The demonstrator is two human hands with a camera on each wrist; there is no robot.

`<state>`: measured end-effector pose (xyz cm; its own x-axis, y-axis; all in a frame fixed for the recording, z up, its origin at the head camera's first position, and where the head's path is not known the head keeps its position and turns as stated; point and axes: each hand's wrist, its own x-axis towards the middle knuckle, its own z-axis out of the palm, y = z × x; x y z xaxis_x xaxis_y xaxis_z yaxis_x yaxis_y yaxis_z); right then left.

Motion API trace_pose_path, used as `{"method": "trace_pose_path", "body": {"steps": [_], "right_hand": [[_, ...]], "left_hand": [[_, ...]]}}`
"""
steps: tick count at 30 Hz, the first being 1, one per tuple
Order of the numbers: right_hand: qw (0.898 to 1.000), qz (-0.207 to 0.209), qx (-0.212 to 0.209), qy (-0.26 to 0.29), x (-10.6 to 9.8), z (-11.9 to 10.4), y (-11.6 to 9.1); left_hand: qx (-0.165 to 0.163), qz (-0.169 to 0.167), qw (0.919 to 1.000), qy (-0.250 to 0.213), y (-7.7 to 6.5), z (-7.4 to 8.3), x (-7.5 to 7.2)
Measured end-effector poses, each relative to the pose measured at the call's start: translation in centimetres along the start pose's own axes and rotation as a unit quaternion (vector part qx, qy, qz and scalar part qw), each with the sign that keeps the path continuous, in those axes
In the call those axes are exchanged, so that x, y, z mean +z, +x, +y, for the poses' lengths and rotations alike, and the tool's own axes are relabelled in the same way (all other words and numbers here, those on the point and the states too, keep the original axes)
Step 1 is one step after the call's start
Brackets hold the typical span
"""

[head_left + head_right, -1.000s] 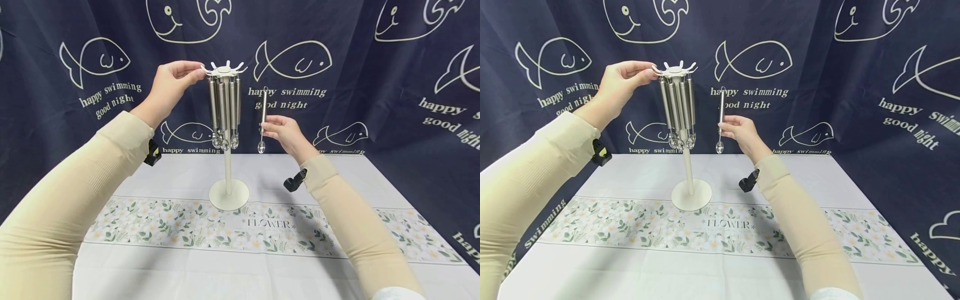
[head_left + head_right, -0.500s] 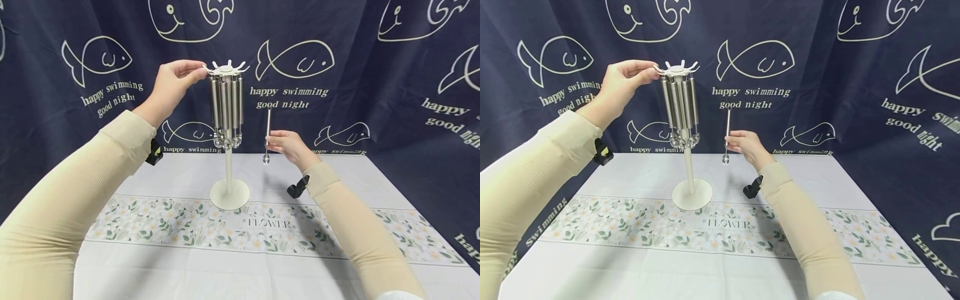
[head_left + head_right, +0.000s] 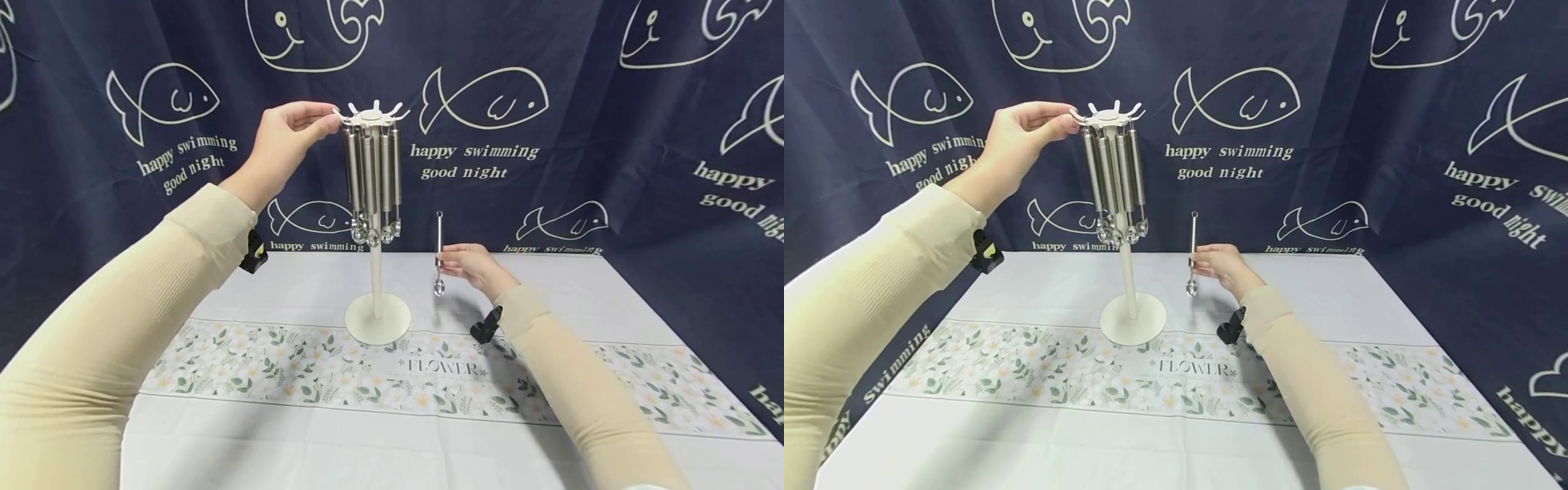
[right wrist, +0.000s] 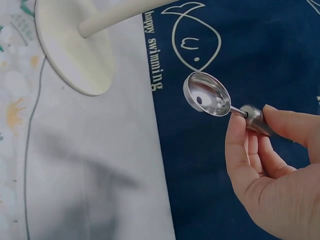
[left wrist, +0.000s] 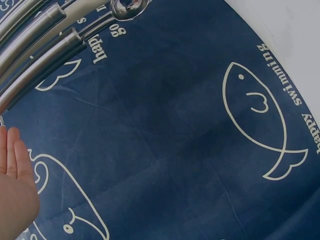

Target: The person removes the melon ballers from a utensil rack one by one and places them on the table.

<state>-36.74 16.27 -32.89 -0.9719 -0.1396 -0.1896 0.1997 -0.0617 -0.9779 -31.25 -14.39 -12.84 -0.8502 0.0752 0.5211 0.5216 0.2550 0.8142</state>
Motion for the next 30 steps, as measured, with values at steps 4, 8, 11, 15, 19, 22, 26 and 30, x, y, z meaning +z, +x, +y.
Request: {"method": "trace_pose_path", "body": {"steps": [4,8,11,15,19,22,26,30], "right_hand": [[1.000,-0.004,0.006,0.002,-0.3,0.6,0.3],[1.000,-0.014,0.014,0.000,-0.4,1.2,0.8],[1.000,-0.018,0.023,-0.007,-0.6,1.7,1.2],[0.999,-0.025,0.039,-0.017,-0.7,2.5,1.7],[0.998,-0.026,0.057,-0.020,-0.8,3.6,2.0],[0.997,-0.018,0.067,-0.017,-0.8,4.1,2.0],[0.997,-0.008,0.073,-0.018,-0.7,4.5,2.0],[0.996,-0.002,0.078,-0.040,-0.7,4.9,2.2]], "left_hand": [[0.003,0.003,1.0000,-0.004,0.0,-0.1,0.0],[0.005,0.005,1.0000,-0.007,0.0,-0.2,0.0],[0.005,0.007,0.9999,-0.008,0.0,-0.3,-0.1],[0.008,0.007,0.9999,-0.008,-0.1,-0.4,-0.2],[0.012,0.006,0.9999,-0.006,-0.1,-0.5,-0.1],[0.012,0.004,0.9999,-0.006,0.0,-0.5,-0.1],[0.015,0.005,0.9998,-0.012,0.0,-0.5,0.0],[0.015,0.007,0.9997,-0.018,0.1,-0.4,0.1]]}}
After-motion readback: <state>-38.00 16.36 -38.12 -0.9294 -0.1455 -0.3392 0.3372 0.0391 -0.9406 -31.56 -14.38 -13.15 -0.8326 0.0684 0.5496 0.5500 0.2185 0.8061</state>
